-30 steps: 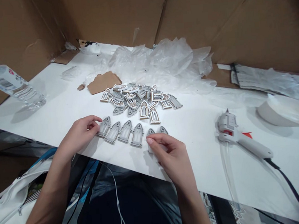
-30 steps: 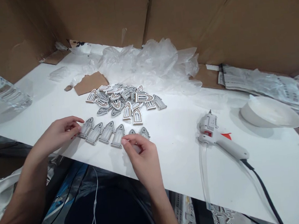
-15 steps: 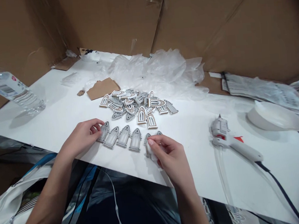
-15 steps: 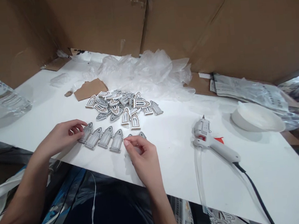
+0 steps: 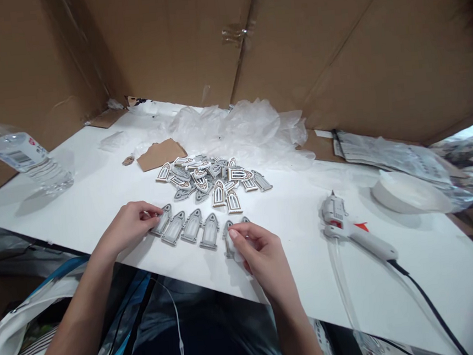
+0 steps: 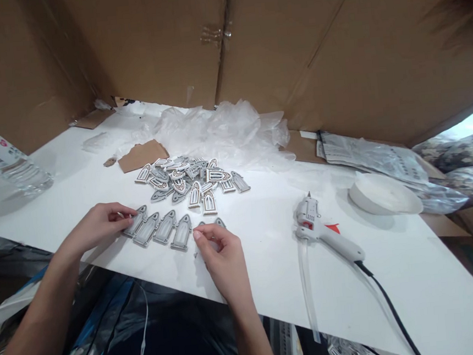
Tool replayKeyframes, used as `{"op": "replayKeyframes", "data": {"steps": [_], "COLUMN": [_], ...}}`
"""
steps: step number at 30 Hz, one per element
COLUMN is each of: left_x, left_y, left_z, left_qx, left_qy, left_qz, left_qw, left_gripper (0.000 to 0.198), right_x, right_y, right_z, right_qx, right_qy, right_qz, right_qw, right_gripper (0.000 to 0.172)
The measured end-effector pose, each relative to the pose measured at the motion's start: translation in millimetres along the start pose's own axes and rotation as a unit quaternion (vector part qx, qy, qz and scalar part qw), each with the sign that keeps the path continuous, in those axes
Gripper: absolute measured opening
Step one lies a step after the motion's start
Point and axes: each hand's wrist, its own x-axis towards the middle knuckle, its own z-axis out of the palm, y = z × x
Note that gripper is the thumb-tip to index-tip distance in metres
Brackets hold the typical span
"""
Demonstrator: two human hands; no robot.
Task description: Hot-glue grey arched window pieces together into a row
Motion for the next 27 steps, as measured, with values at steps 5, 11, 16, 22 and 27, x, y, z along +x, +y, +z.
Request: {"op": "replayKeyframes", "data": {"steps": [5, 11, 16, 22, 27], "left_x": [-4.3, -9.3, 12.1, 55.4, 68.8], "left_y": [12.2, 40.5, 64.7, 78.5, 69.9], "left_z": [0.1, 3.3, 7.8, 24.0, 30.2], "left_qx": [0.030, 0.015, 0.018, -0.008, -0.021], "left_qy": [0.042, 0.011, -0.017, -0.042, -0.022], "left_qz": [0.014, 0.087, 0.190, 0.268, 0.280], "left_qw": [0.999, 0.996, 0.981, 0.962, 0.959], "left_gripper": [0.042, 0.034, 0.023, 0.023, 0.025], "right_x": [2.4, 14.7, 45.3, 100.9, 129.0], "right_y": [-0.3, -2.7, -11.3, -11.0, -9.6], "right_z": [1.7, -19.9, -52.2, -63.4, -62.0], "right_qx": [0.041, -0.052, -0.212, -0.392, -0.464], "right_qy": [-0.002, 0.039, 0.119, 0.165, 0.153], "right_qz": [0.009, -0.021, -0.005, 0.059, 0.111], "right_qw": [0.999, 0.998, 0.970, 0.903, 0.865], "right_gripper": [0.031, 0.039, 0.030, 0.028, 0.030]}}
